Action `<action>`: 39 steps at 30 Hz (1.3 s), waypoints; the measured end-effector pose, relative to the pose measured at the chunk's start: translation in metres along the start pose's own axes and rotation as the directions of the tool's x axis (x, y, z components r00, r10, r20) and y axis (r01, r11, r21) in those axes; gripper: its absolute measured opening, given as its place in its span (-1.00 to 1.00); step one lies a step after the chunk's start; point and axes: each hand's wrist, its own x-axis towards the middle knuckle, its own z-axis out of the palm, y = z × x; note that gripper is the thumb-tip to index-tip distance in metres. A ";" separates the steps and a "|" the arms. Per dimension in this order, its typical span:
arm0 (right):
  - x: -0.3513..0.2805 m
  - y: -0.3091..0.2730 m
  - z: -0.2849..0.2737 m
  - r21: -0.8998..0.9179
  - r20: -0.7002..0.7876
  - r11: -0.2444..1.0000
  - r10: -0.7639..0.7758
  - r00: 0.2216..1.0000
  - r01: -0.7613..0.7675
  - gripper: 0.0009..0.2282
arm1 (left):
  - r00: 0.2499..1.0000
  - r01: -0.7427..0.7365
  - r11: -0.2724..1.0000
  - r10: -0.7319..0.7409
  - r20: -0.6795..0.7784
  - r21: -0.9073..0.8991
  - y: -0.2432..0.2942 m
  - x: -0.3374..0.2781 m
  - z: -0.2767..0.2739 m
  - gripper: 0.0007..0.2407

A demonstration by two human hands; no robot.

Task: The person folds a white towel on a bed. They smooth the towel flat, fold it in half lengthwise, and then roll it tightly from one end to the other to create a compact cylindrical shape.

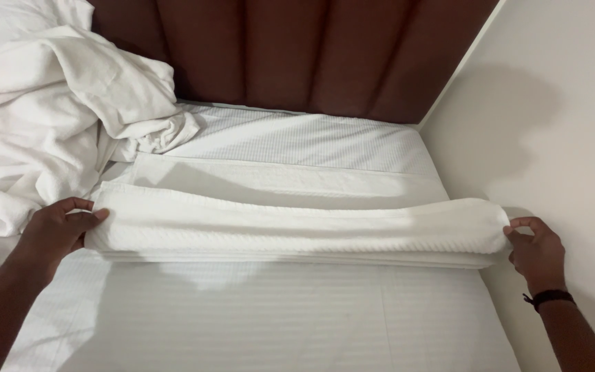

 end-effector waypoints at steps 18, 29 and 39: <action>-0.035 -0.028 0.054 -0.880 0.177 0.276 -0.565 0.806 0.387 -0.43 | 0.602 -0.472 0.315 0.797 0.041 0.824 0.040 -0.066 0.078 -0.53; -0.164 -0.077 0.154 -0.153 0.582 0.284 -0.748 0.319 0.947 0.09 | 0.521 -0.774 0.002 0.569 0.636 0.633 0.034 -0.131 0.180 -0.23; -0.051 0.014 0.102 -0.755 0.525 0.252 -0.318 0.789 0.605 0.27 | 0.443 -0.762 0.029 0.751 0.489 0.647 0.015 -0.117 0.175 -0.11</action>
